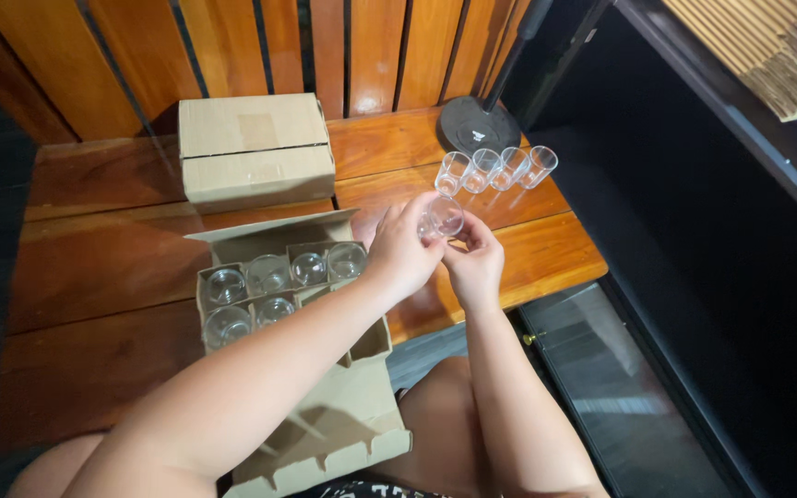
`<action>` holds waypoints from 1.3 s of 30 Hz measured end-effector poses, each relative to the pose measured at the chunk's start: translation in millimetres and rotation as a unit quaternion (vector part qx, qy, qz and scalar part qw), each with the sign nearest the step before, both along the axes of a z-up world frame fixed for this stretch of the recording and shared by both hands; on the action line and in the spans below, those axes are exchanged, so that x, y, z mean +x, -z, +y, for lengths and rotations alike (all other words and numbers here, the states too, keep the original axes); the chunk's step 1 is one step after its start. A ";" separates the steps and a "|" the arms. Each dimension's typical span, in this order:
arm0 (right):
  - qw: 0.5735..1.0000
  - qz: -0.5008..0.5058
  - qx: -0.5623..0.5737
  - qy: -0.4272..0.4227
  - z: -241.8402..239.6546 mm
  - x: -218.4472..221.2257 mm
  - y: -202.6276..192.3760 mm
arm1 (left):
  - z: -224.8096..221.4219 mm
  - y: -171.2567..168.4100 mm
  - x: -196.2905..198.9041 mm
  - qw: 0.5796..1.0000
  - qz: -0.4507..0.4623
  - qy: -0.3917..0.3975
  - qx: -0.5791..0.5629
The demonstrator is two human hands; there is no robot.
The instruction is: The person opens a cardboard box and removes several small glass cups one at a time, placing them on a wooden table, and then closes the empty cardboard box.
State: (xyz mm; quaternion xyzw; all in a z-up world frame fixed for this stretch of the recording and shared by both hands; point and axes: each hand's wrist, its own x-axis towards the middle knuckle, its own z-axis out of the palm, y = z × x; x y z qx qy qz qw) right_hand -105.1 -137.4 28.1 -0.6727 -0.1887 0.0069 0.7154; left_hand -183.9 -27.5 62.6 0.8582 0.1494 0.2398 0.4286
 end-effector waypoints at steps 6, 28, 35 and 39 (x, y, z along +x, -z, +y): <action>1.000 0.005 0.012 0.022 29.3 40.0 21.3 | 12.6 22.1 57.4 0.997 0.004 -0.017 -0.080; 0.994 0.017 0.010 0.106 83.8 81.5 70.4 | 47.4 52.1 121.0 0.966 0.134 -0.087 -0.202; 0.992 0.020 -0.015 0.126 84.7 82.3 67.0 | 51.4 54.7 129.7 0.965 0.136 -0.084 -0.208; 0.990 0.023 -0.029 0.137 84.9 72.4 53.4 | 55.6 59.8 132.1 0.964 0.144 -0.080 -0.209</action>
